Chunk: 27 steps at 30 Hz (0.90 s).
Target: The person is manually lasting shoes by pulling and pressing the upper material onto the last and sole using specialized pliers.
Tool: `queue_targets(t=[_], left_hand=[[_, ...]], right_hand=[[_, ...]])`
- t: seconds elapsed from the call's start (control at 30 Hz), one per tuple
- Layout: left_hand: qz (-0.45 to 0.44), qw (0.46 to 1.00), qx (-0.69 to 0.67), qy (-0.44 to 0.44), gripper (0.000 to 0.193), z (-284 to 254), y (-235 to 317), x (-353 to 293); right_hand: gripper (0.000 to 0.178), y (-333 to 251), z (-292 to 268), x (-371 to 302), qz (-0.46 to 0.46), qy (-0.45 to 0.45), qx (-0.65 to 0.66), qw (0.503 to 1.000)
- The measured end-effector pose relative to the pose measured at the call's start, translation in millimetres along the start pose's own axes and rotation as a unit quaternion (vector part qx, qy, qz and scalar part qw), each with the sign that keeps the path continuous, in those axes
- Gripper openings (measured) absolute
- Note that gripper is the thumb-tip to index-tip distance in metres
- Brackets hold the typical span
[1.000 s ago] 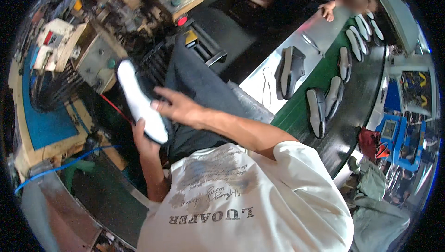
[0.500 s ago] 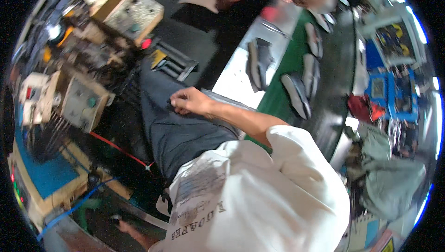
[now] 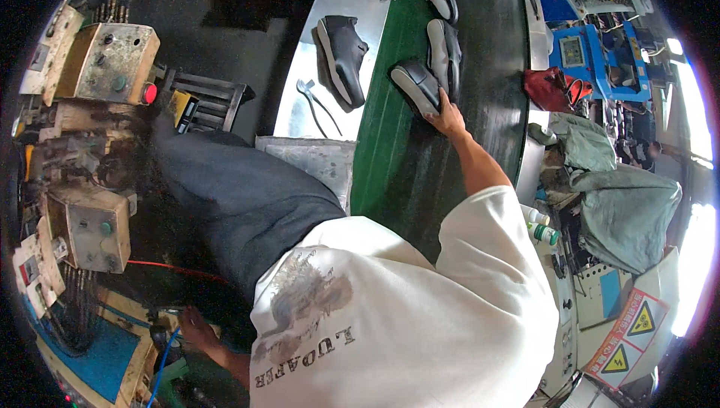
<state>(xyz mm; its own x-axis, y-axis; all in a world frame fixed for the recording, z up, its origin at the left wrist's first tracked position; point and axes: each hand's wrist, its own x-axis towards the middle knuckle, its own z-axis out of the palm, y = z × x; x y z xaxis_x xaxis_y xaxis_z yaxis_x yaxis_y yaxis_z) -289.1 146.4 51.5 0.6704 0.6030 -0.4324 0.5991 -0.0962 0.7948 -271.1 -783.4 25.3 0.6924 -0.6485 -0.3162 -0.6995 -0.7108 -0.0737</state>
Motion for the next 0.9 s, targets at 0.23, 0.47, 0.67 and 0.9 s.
queue_targets(t=[0.23, 0.47, 0.67, 0.9], left_hand=[[0.14, 0.957, -0.112, -0.229, 0.044, 226, 173, -27], [0.121, 0.765, -0.083, -0.627, 0.078, 410, 237, -143], [0.243, 0.813, -0.099, -0.52, 0.078, 445, 268, -188], [0.147, 0.862, -0.26, -0.41, 0.056, 368, 243, -113]], right_hand=[[0.101, -2, 32, -9, 0.019, 0.017, 0.384, 0.923], [0.093, -146, -6, -100, 0.08, -0.078, 0.795, 0.596], [0.055, -312, -59, -132, -0.091, -0.128, 0.77, 0.619], [0.057, -430, -32, -140, -0.084, -0.133, 0.683, 0.714]])
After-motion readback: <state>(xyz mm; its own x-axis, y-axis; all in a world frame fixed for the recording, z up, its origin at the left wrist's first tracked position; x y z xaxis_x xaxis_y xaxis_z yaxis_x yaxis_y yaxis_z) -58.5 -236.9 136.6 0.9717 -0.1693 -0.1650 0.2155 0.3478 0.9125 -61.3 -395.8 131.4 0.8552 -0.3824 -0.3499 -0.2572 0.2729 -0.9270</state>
